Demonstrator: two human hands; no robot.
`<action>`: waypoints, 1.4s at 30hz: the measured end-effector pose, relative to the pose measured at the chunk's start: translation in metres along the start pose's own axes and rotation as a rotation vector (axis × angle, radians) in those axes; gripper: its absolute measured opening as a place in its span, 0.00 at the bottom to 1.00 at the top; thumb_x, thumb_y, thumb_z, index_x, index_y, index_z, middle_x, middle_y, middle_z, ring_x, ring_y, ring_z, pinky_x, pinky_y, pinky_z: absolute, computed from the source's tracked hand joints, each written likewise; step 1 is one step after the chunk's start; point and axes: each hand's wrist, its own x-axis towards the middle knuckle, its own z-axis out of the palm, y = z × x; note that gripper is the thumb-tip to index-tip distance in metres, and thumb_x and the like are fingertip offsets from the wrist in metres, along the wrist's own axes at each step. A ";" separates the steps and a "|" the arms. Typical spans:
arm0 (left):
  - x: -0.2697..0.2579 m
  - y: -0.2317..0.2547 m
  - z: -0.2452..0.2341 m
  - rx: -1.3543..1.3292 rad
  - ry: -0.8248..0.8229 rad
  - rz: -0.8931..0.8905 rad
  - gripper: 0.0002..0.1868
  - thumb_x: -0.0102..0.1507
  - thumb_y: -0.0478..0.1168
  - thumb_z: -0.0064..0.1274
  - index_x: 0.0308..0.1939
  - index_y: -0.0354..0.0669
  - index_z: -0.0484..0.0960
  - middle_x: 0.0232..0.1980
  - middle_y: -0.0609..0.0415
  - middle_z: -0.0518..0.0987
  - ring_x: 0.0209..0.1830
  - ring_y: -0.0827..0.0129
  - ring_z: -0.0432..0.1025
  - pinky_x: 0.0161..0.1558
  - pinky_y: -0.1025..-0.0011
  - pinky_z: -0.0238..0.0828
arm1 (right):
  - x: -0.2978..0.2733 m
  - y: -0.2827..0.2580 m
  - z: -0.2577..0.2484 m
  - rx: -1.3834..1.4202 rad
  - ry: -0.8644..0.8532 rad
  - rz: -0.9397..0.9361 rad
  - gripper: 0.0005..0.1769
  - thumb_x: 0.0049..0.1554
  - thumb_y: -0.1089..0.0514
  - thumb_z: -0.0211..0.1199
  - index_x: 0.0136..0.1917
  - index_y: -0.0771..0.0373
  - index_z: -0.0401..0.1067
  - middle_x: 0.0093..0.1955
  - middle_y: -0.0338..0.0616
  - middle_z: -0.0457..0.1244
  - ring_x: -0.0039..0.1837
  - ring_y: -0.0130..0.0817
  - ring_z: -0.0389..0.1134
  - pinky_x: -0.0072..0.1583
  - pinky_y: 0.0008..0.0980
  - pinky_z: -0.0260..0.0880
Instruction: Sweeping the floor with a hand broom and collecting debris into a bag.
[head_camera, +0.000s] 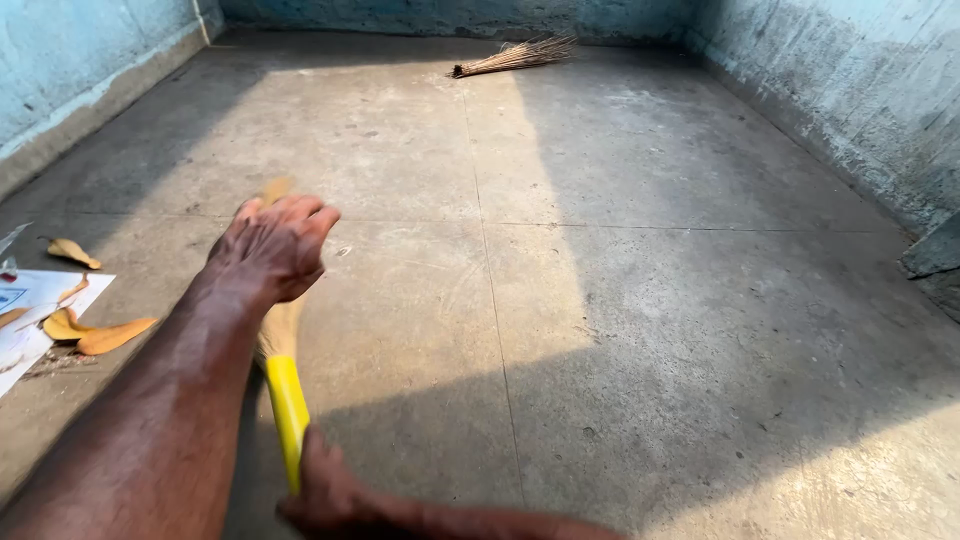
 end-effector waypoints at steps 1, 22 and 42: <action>0.001 -0.004 0.008 -0.001 0.000 0.004 0.25 0.61 0.34 0.46 0.64 0.54 0.73 0.66 0.57 0.73 0.68 0.66 0.67 0.67 0.52 0.60 | -0.009 -0.015 -0.035 0.001 0.003 0.003 0.41 0.59 0.61 0.68 0.76 0.63 0.45 0.59 0.74 0.57 0.56 0.64 0.63 0.56 0.54 0.67; 0.027 0.038 0.046 -0.027 -0.124 0.007 0.21 0.64 0.39 0.49 0.62 0.51 0.74 0.59 0.55 0.76 0.66 0.64 0.69 0.63 0.56 0.66 | 0.073 0.032 -0.186 -0.528 0.250 0.158 0.21 0.67 0.58 0.48 0.70 0.67 0.54 0.50 0.59 0.63 0.45 0.48 0.73 0.44 0.47 0.80; 0.031 0.051 0.062 -0.087 -0.096 0.044 0.29 0.64 0.43 0.47 0.71 0.50 0.66 0.74 0.51 0.68 0.71 0.56 0.64 0.68 0.55 0.63 | 0.013 0.066 -0.284 0.032 0.463 0.132 0.23 0.58 0.67 0.57 0.64 0.53 0.58 0.54 0.50 0.63 0.45 0.37 0.66 0.38 0.31 0.74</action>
